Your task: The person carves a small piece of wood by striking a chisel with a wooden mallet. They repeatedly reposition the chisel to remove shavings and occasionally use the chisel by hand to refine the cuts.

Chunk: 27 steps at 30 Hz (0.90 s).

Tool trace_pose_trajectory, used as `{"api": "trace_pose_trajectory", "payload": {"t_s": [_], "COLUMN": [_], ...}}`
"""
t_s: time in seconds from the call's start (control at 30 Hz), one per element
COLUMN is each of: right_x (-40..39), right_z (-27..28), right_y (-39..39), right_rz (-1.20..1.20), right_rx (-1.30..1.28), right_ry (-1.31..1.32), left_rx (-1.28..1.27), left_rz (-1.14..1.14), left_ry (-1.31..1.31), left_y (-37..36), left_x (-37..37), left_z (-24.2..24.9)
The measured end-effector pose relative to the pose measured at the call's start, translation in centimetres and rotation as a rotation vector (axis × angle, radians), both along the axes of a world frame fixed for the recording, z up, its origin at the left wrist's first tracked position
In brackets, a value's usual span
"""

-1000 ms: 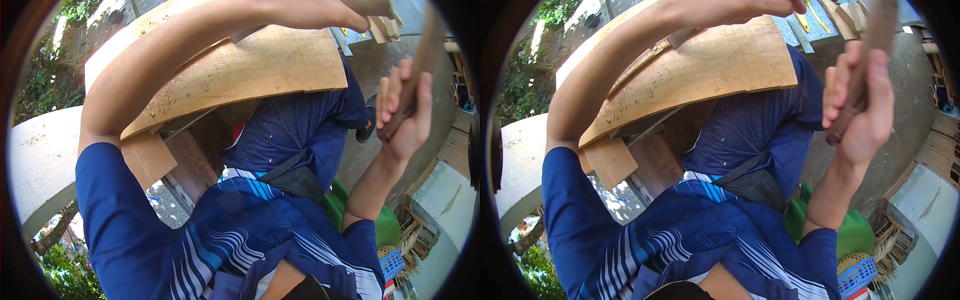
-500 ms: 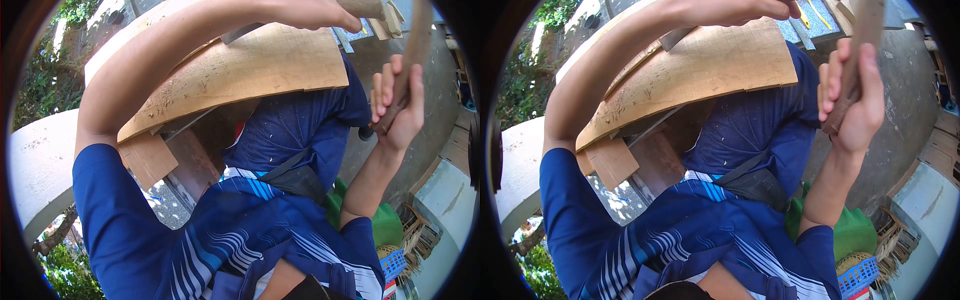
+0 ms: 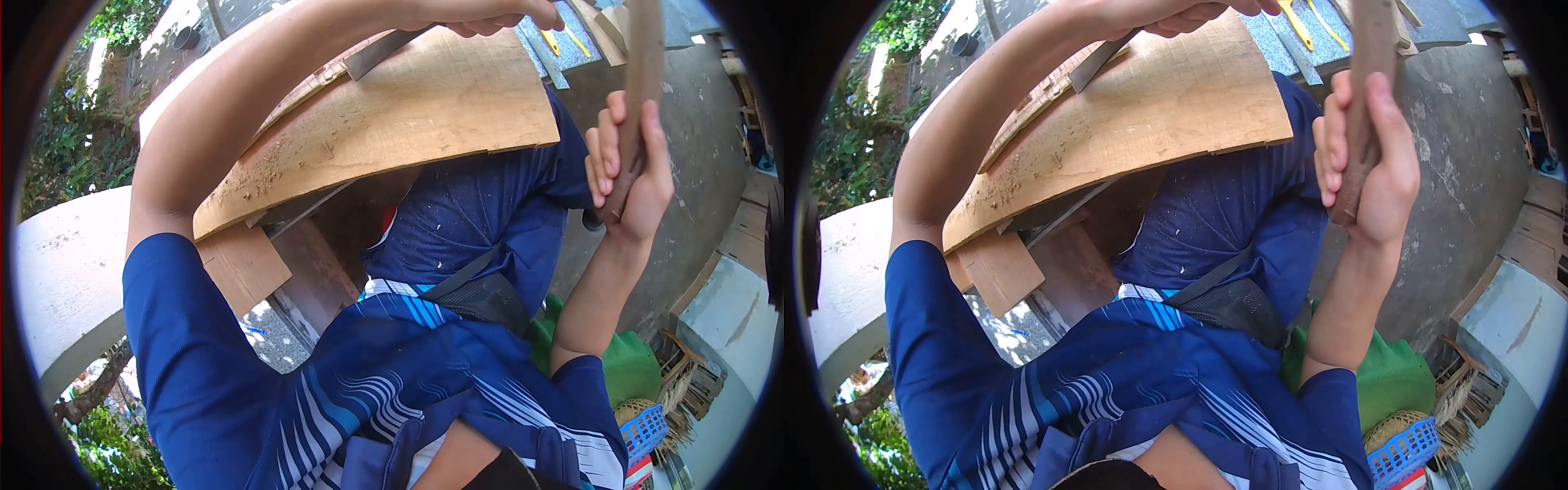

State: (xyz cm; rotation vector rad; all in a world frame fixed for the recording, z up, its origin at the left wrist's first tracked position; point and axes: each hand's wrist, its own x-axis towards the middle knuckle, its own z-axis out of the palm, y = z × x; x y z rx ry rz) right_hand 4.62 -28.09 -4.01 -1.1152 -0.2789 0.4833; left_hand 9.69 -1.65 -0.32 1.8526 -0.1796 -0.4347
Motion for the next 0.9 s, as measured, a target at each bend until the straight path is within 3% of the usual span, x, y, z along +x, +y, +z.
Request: {"api": "trace_pose_trajectory", "payload": {"t_s": [0.03, 0.17, 0.3, 0.5, 0.63, 0.67, 0.77, 0.8, 0.83, 0.9], "right_x": [0.2, -0.9, -0.1, -0.6, -0.9, -0.8, -0.4, -0.2, -0.2, 0.3], "right_z": [-0.2, 0.3, -0.3, -1.0, -1.1, -1.2, -2.2, -2.0, -1.5, -1.0], "right_y": [0.2, 1.7, 0.5, 0.0, -0.2, -0.3, -0.8, -0.4, 0.3, 1.7], "right_rz": [-0.015, 0.008, -0.026, -0.024, -0.029, -0.035, -0.033, -0.062, -0.090, -0.095], "right_rx": [0.109, -0.261, -0.019, -0.104, -0.137, -0.136, -0.074, -0.183, -0.295, -0.453], "right_ry": [-0.011, -0.045, 0.018, 0.023, -0.012, -0.013, 0.016, -0.035, -0.085, -0.178], "left_rx": [-0.014, -0.043, 0.015, 0.027, -0.027, 0.027, -0.331, -0.468, -0.543, -0.808], "left_rz": [-0.004, -0.035, -0.047, -0.077, -0.002, 0.112, 0.205, 0.236, 0.410, 0.186], "left_ry": [0.015, 0.069, 0.074, 0.076, -0.174, -0.250, -0.524, -0.596, -0.660, -0.492], "left_y": [0.2, 0.1, -0.1, 0.0, 1.6, 2.1, 5.5, 6.6, 6.1, 10.7], "left_x": [0.1, 0.7, 0.9, 0.8, -2.2, -3.7, -6.6, -7.9, -9.4, -11.8], "left_z": [-0.2, -0.3, -1.0, -0.7, 2.1, 3.4, 3.4, 3.5, 4.3, 4.5]}}
